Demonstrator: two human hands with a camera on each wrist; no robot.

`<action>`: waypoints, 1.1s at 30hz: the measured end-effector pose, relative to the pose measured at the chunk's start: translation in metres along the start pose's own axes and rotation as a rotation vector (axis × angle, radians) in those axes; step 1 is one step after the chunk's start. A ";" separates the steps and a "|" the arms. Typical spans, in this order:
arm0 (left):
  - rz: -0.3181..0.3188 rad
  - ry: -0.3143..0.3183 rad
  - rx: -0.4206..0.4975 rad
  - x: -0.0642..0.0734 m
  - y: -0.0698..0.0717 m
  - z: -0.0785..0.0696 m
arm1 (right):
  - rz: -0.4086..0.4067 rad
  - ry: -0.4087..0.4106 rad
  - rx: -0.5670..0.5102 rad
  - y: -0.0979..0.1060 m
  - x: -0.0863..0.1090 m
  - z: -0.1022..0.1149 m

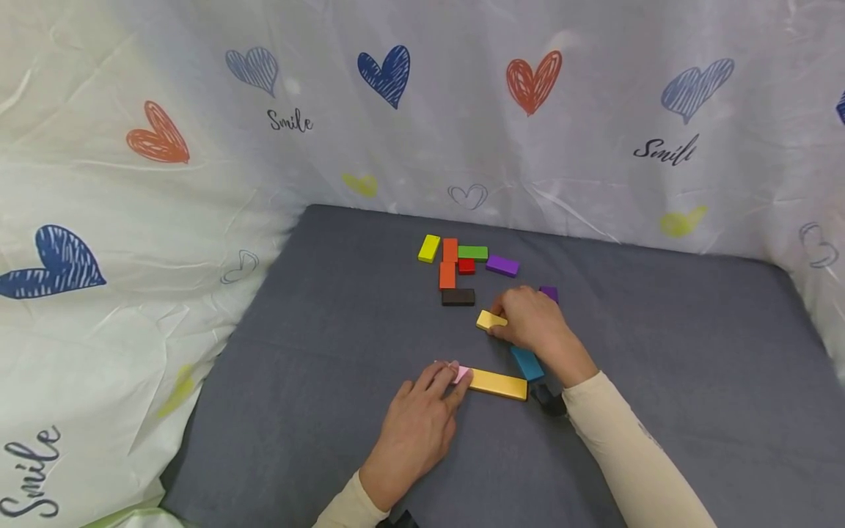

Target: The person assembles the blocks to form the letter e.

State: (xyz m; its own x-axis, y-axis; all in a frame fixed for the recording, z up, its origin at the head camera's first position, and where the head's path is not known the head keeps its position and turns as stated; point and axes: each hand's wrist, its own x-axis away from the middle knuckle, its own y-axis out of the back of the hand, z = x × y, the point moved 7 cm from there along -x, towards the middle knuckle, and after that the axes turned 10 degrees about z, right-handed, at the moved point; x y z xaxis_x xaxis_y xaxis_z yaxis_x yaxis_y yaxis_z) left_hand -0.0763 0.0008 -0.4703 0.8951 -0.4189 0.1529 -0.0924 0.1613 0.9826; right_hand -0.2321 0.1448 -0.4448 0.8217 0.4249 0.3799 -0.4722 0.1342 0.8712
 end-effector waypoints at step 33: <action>0.006 0.001 0.018 -0.001 -0.001 0.002 | 0.034 -0.032 -0.047 -0.004 0.007 -0.003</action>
State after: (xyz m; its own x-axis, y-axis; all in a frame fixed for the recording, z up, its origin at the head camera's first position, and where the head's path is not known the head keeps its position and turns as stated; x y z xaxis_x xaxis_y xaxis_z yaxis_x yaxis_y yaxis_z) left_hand -0.0774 -0.0004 -0.4709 0.8947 -0.4174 0.1588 -0.1056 0.1477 0.9834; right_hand -0.2258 0.1497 -0.4462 0.8145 0.4011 0.4191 -0.5135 0.1624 0.8426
